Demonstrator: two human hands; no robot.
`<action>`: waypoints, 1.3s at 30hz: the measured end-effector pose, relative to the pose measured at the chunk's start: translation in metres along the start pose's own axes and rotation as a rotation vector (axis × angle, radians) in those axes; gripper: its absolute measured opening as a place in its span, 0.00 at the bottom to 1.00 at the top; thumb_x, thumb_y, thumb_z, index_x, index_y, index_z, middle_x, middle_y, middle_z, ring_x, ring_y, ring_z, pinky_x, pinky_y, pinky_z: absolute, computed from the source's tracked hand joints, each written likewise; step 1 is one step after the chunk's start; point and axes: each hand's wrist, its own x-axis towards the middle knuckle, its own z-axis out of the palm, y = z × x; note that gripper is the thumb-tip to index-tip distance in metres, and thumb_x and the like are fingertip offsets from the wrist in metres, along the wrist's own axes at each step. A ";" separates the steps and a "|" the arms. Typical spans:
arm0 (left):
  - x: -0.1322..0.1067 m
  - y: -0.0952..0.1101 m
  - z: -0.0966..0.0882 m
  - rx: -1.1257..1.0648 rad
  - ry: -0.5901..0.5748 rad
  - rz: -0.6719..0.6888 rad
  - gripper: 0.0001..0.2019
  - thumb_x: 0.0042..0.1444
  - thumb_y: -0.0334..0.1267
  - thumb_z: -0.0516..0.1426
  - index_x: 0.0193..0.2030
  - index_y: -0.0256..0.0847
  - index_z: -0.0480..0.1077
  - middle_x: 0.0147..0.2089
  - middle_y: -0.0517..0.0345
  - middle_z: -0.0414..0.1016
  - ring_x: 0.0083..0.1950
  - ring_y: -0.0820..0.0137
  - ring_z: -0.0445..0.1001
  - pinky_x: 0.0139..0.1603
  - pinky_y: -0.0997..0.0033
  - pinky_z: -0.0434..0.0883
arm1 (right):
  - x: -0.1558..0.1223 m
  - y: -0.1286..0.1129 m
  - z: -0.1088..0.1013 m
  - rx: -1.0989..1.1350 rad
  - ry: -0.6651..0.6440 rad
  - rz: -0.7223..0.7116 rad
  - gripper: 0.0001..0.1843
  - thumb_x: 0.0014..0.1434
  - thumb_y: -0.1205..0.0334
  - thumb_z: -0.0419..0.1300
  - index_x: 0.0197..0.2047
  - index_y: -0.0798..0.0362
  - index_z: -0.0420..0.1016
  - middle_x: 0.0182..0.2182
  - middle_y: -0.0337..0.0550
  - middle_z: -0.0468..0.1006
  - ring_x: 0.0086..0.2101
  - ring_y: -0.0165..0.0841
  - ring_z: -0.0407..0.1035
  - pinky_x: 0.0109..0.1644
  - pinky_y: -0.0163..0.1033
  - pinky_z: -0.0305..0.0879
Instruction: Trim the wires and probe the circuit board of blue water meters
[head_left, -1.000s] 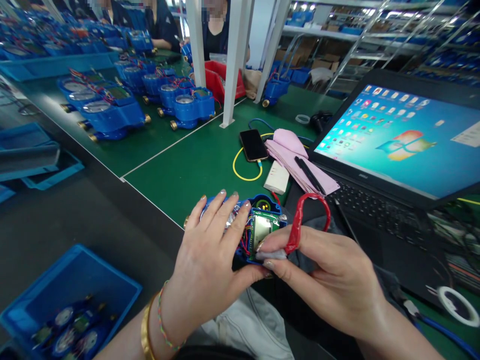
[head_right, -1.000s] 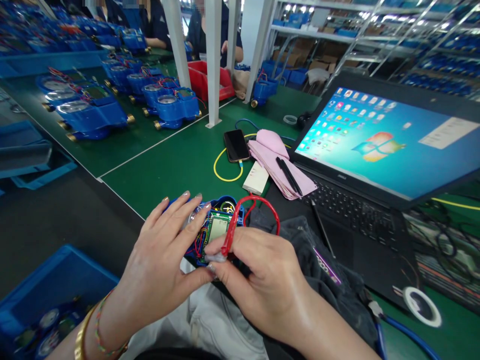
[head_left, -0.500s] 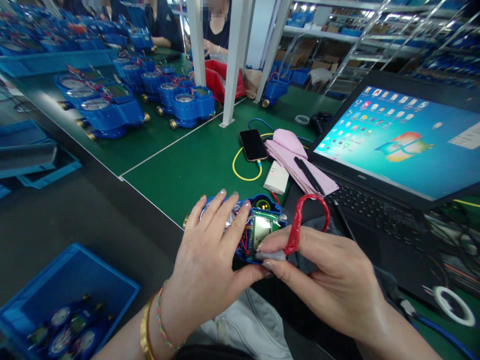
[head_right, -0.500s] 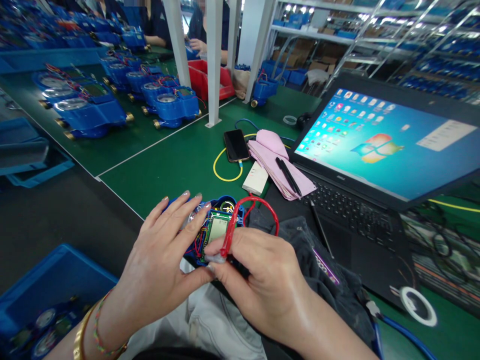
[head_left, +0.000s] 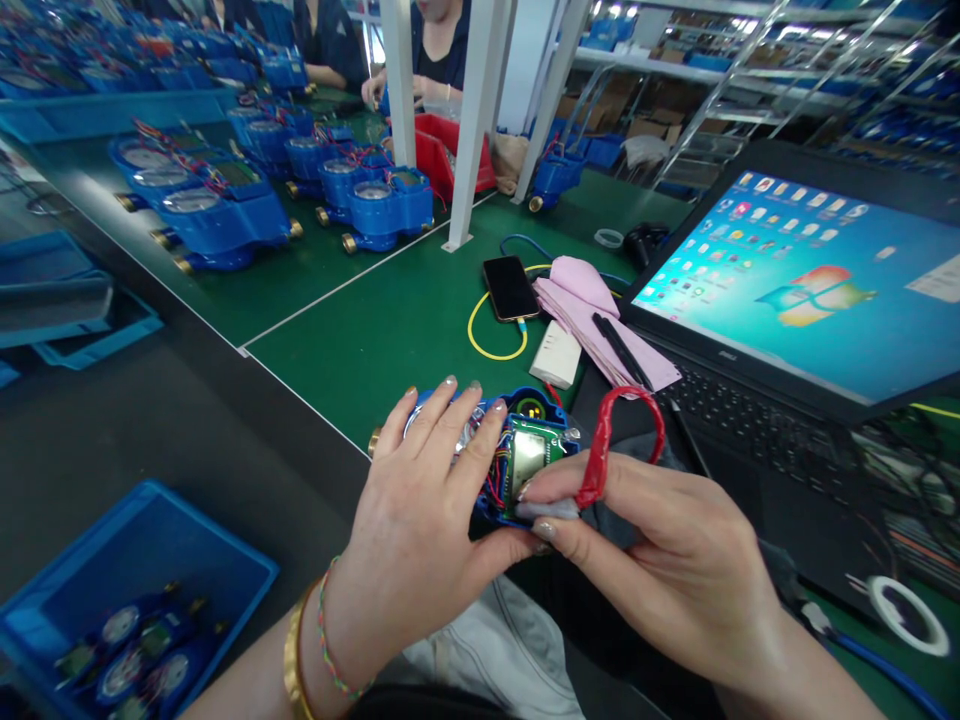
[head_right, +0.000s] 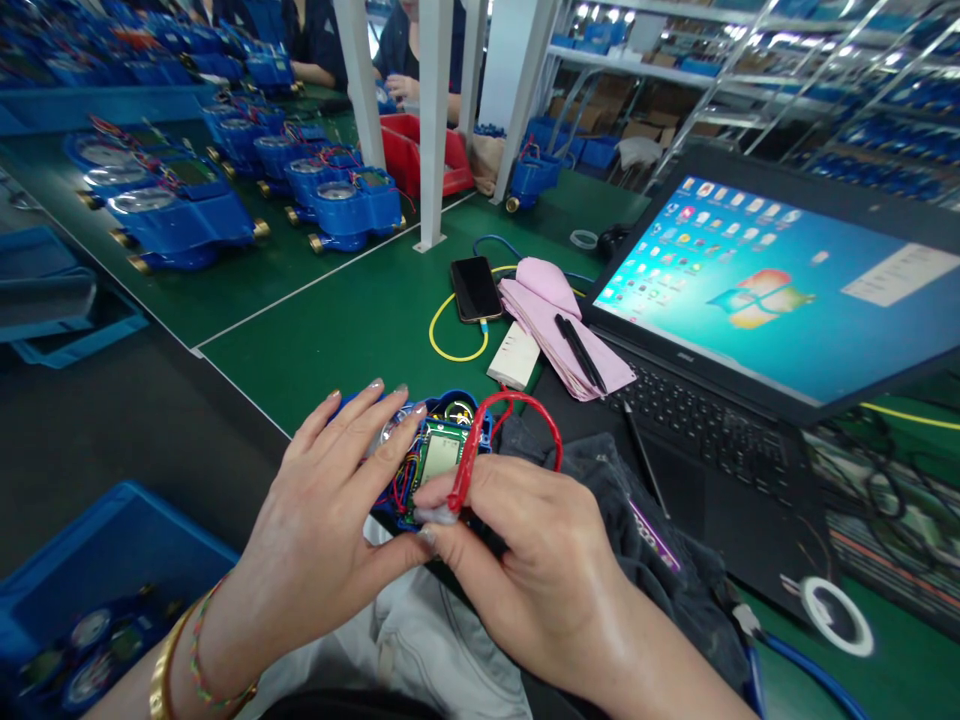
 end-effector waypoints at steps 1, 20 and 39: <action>0.000 0.000 0.000 -0.001 0.002 -0.001 0.36 0.54 0.58 0.54 0.62 0.33 0.59 0.65 0.42 0.61 0.67 0.53 0.54 0.66 0.44 0.53 | 0.000 0.000 0.000 0.002 -0.003 0.001 0.07 0.55 0.72 0.61 0.37 0.53 0.74 0.30 0.39 0.80 0.30 0.29 0.75 0.34 0.30 0.74; 0.002 -0.001 0.000 -0.006 -0.011 -0.015 0.36 0.54 0.59 0.54 0.62 0.34 0.60 0.65 0.44 0.61 0.68 0.54 0.54 0.67 0.45 0.52 | 0.000 0.001 0.001 -0.032 0.002 -0.040 0.07 0.58 0.73 0.57 0.39 0.54 0.72 0.32 0.41 0.79 0.32 0.28 0.75 0.39 0.30 0.73; 0.003 0.002 0.001 0.003 0.063 -0.020 0.29 0.49 0.44 0.56 0.58 0.34 0.65 0.63 0.44 0.63 0.66 0.54 0.58 0.65 0.44 0.55 | -0.007 0.005 0.012 -0.090 0.025 -0.155 0.07 0.59 0.74 0.54 0.40 0.59 0.70 0.34 0.49 0.77 0.36 0.35 0.73 0.42 0.38 0.72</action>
